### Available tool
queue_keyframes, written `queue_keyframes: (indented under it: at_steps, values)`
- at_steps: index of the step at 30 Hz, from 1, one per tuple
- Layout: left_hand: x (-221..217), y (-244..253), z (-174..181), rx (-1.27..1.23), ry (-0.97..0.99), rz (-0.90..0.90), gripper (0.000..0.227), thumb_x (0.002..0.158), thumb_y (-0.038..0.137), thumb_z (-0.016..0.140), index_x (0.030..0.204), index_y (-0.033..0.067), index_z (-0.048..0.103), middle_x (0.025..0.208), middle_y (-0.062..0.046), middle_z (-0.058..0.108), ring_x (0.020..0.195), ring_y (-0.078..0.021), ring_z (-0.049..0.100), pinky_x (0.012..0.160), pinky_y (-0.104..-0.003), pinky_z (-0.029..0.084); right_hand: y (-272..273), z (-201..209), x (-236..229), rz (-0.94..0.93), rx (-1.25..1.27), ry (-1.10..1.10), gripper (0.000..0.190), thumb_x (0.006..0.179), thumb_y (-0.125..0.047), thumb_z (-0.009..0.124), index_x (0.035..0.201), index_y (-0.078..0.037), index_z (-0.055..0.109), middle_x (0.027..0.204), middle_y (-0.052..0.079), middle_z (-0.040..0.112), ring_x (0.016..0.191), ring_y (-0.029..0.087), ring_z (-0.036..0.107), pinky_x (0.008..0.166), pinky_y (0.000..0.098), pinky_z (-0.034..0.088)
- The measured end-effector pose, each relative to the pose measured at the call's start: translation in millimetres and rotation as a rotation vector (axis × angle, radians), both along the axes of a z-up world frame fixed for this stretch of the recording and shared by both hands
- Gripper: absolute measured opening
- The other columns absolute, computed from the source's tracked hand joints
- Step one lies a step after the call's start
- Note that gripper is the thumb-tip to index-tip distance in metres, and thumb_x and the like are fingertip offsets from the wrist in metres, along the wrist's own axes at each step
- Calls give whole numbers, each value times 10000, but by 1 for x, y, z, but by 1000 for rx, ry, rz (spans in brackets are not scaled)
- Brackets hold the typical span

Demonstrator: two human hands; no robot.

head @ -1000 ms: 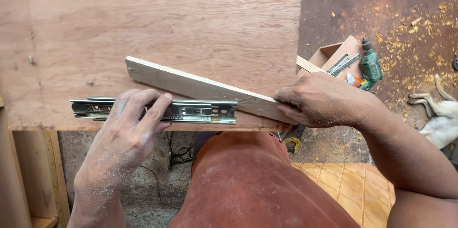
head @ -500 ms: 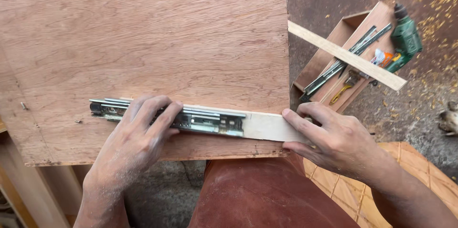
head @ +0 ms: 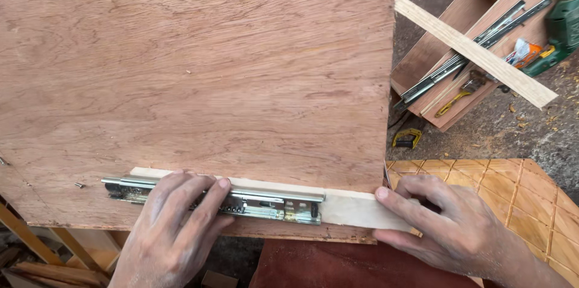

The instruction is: The person aligns a metal drawer slide against a wooden board, marks the position with a pencil, and uses a screwdriver to attach the slide.

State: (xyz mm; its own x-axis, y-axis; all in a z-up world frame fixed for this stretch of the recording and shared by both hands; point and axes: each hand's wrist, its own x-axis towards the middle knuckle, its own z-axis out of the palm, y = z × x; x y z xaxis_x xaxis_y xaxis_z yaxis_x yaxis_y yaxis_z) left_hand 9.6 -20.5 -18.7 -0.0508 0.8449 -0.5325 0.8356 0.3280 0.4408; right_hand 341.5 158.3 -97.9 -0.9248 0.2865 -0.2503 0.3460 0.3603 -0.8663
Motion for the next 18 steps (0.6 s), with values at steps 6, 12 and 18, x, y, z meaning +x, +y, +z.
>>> queue_keyframes:
  at_steps: [6, 12, 18]
  values:
    - [10, -10, -19, 76, 41, -42, 516, 752, 174, 808, 1228, 36, 662, 1103, -123, 667, 1086, -299, 654, 1019, -516, 536, -22, -38, 21, -77, -30, 79, 606, 740, -338, 938, 1252, -116, 702, 1002, 57, 689, 770, 132, 693, 610, 275, 579]
    - [15, -10, -37, 104, 94, -89, 484, 796, 196, 796, 1235, 38, 670, 1148, -121, 650, 1120, -301, 643, 1051, -521, 514, -22, -87, 15, -65, -90, 173, 617, 726, -293, 948, 1259, -119, 691, 980, 61, 695, 769, 130, 702, 618, 281, 587]
    - [13, -8, -38, 90, 100, -148, 431, 795, 153, 769, 1192, 4, 693, 1093, -160, 674, 1070, -331, 659, 1012, -530, 532, -25, -80, 19, -91, -139, 78, 613, 716, -291, 956, 1257, -151, 703, 986, 56, 712, 798, 130, 711, 634, 281, 590]
